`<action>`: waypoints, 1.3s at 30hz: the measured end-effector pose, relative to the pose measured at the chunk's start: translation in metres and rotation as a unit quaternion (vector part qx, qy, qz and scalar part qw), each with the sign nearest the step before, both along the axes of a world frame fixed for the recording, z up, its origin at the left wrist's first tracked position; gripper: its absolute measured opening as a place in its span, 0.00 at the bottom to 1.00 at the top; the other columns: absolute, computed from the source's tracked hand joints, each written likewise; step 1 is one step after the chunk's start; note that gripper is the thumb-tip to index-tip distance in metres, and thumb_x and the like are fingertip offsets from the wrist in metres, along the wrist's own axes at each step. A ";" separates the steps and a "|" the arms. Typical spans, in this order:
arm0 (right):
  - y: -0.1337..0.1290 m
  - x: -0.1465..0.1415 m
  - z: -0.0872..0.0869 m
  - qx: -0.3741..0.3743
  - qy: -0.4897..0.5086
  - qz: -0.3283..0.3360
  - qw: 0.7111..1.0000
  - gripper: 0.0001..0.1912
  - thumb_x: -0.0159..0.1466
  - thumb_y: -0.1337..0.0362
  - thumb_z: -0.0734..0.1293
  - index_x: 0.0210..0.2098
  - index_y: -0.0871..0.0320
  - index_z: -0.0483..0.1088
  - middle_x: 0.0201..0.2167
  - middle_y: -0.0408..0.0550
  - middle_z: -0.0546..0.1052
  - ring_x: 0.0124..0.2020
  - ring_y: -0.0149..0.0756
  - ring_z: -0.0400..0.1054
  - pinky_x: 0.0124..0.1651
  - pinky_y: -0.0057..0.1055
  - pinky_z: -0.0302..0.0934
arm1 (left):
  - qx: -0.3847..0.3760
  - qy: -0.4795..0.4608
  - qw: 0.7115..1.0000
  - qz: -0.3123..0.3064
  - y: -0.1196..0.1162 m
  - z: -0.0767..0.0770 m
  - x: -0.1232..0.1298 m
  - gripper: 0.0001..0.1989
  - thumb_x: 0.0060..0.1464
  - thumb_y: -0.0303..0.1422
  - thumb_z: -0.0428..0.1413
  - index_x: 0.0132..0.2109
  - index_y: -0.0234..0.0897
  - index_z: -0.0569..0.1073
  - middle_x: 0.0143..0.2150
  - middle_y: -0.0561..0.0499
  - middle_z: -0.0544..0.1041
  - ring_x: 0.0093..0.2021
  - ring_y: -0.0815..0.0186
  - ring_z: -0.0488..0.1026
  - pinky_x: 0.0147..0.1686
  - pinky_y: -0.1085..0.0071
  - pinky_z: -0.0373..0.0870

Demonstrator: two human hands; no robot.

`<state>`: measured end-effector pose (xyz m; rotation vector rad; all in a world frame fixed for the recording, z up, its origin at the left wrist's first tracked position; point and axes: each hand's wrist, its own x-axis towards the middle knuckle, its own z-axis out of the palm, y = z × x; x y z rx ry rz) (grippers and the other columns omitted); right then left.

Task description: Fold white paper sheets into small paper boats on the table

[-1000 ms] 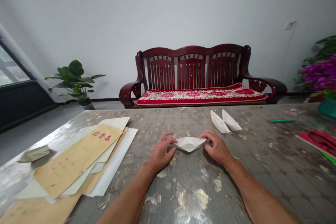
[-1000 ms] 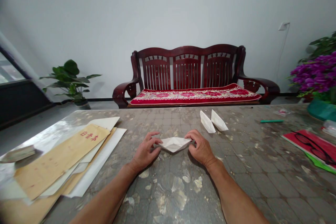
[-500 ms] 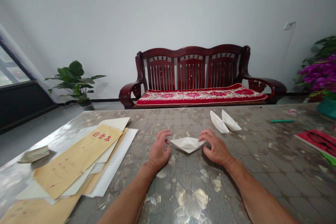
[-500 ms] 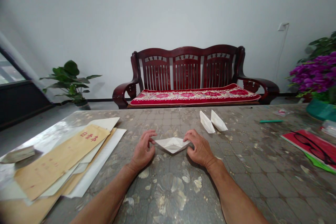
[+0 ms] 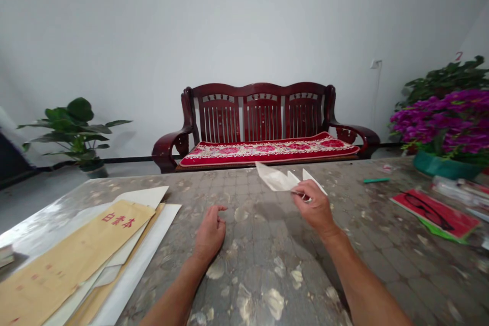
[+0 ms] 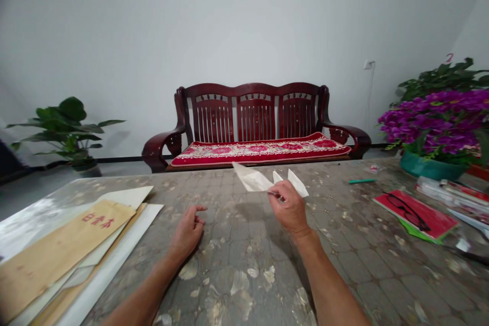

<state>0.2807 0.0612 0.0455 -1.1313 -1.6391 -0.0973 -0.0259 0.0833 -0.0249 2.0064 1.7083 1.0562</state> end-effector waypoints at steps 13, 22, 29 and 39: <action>0.014 0.125 -0.025 -0.181 0.034 -0.413 0.892 0.18 0.62 0.60 0.60 0.44 0.60 0.75 0.42 0.54 0.75 0.39 0.41 0.68 0.40 0.32 0.60 | -0.060 0.156 0.983 -0.072 -0.006 0.011 0.008 0.15 0.51 0.22 0.45 0.41 0.42 0.70 0.46 0.52 0.74 0.45 0.65 0.72 0.43 0.72 0.64; 0.022 0.130 -0.041 -0.315 -0.049 -0.418 0.851 0.18 0.66 0.62 0.58 0.49 0.55 0.74 0.46 0.53 0.73 0.40 0.39 0.70 0.35 0.30 0.58 | -0.052 0.142 0.985 -0.079 -0.004 0.010 0.007 0.14 0.50 0.21 0.46 0.38 0.42 0.71 0.43 0.53 0.74 0.45 0.65 0.72 0.44 0.72 0.65; 0.029 0.136 -0.042 -0.338 -0.096 -0.391 0.851 0.17 0.66 0.62 0.59 0.48 0.53 0.75 0.47 0.51 0.74 0.42 0.40 0.71 0.38 0.30 0.61 | -0.053 0.138 0.985 -0.089 -0.003 0.009 0.005 0.14 0.51 0.22 0.44 0.38 0.42 0.70 0.43 0.52 0.73 0.45 0.65 0.72 0.46 0.71 0.64; 0.028 0.135 -0.044 -0.346 -0.110 -0.393 0.845 0.21 0.64 0.61 0.59 0.54 0.51 0.73 0.50 0.53 0.74 0.45 0.46 0.72 0.44 0.36 0.64 | -0.065 0.131 0.985 -0.088 -0.001 0.007 0.005 0.14 0.51 0.21 0.44 0.38 0.42 0.70 0.44 0.52 0.73 0.45 0.65 0.72 0.46 0.71 0.64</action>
